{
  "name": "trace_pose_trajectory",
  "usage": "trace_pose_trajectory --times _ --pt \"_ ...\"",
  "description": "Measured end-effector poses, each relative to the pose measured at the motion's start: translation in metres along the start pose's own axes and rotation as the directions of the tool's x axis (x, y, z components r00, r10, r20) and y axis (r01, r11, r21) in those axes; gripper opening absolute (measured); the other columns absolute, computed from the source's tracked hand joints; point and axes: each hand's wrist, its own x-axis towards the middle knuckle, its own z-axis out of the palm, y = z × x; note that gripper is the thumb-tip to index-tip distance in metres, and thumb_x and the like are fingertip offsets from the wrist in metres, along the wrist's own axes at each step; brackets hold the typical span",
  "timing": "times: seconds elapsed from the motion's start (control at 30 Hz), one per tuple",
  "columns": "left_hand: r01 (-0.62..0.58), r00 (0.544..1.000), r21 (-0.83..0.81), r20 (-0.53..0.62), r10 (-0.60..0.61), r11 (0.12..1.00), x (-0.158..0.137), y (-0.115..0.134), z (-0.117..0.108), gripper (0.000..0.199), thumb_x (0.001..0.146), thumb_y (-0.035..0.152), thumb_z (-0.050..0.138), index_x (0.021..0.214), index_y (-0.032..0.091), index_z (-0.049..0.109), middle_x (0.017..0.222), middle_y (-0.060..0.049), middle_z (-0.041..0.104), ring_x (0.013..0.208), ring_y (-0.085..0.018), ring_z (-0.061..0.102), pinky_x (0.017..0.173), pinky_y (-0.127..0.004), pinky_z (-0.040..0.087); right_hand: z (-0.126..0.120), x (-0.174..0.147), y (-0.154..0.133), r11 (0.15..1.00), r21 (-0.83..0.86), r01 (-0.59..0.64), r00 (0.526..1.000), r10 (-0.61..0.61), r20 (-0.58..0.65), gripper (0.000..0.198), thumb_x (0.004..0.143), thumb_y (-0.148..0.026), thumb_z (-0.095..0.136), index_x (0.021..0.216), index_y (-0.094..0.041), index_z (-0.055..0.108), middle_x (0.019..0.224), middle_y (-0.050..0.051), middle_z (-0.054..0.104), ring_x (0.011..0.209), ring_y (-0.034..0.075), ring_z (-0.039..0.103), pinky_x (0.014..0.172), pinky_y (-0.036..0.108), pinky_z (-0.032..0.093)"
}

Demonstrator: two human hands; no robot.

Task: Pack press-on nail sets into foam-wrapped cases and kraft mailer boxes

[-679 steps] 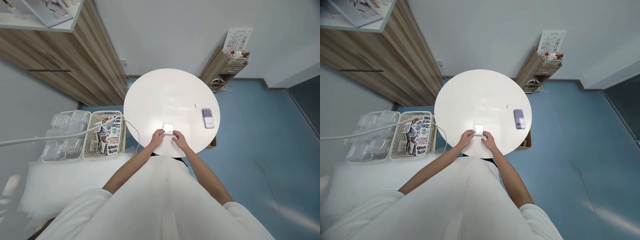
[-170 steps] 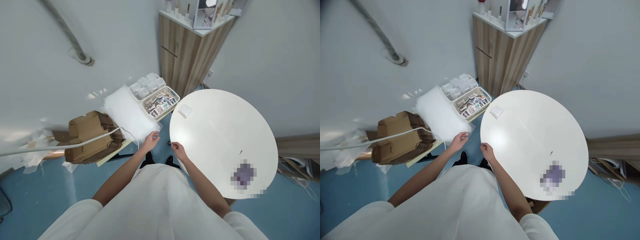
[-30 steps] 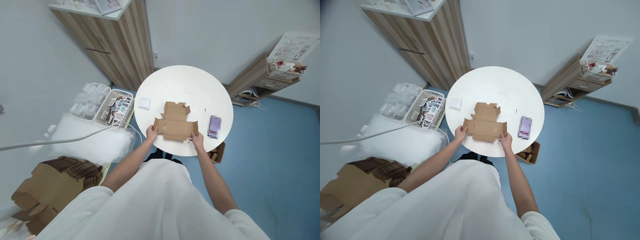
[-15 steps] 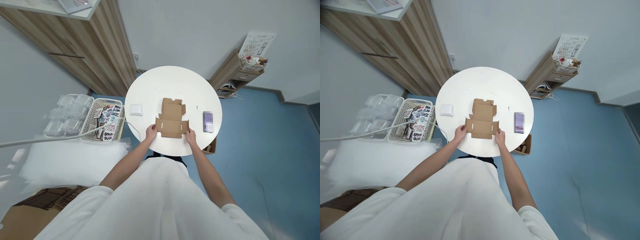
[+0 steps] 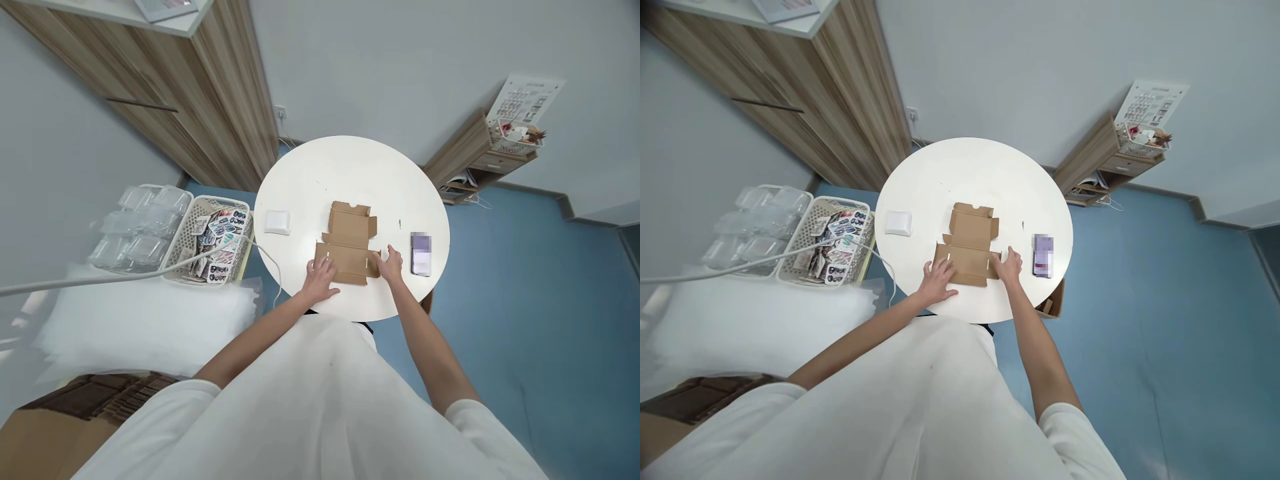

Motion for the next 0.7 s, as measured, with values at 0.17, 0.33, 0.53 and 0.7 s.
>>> trace_pose_trajectory --times 0.17,0.33,0.53,0.7 --pt "-0.011 0.995 0.038 0.098 0.007 0.999 0.010 0.003 0.009 0.059 0.061 0.018 0.068 0.117 0.026 0.049 0.131 -0.013 0.044 0.128 -0.033 0.030 0.105 -0.054 -0.001 0.003 0.042 -0.023 0.987 0.158 0.004 0.993 -0.023 0.116 0.076 0.072 -0.059 0.049 0.133 -0.017 0.035 0.128 0.015 0.045 0.118 0.027 0.042 0.097 0.040 0.033" --pt "0.038 0.987 0.062 0.152 -0.047 0.997 0.020 0.000 0.013 0.055 0.067 0.012 0.056 0.119 0.026 0.048 0.125 -0.012 0.049 0.121 -0.028 0.039 0.106 -0.052 -0.003 0.013 0.072 -0.034 0.969 0.239 -0.069 0.981 0.023 0.190 0.067 0.075 -0.054 0.047 0.130 -0.016 0.039 0.122 0.013 0.053 0.110 0.023 0.050 0.093 0.034 0.037" --pt "0.081 0.985 0.076 0.149 -0.092 0.994 0.029 -0.001 0.015 0.051 0.069 0.007 0.046 0.118 0.024 0.050 0.112 -0.012 0.057 0.110 -0.027 0.049 0.107 -0.052 -0.002 0.030 0.091 -0.028 0.976 0.216 -0.019 0.982 -0.023 0.189 0.032 0.076 -0.033 0.045 0.102 -0.020 0.056 0.092 0.005 0.064 0.080 0.018 0.057 0.073 0.030 0.043" --pt "0.111 0.988 0.006 0.111 -0.111 0.994 0.037 -0.001 0.011 0.053 0.072 0.012 0.049 0.124 0.023 0.047 0.122 -0.014 0.053 0.113 -0.030 0.049 0.107 -0.052 0.002 0.027 0.089 -0.024 0.978 0.202 0.046 0.983 -0.080 0.167 0.019 0.074 -0.027 0.042 0.086 -0.021 0.055 0.074 0.001 0.059 0.066 0.016 0.051 0.062 0.027 0.040"
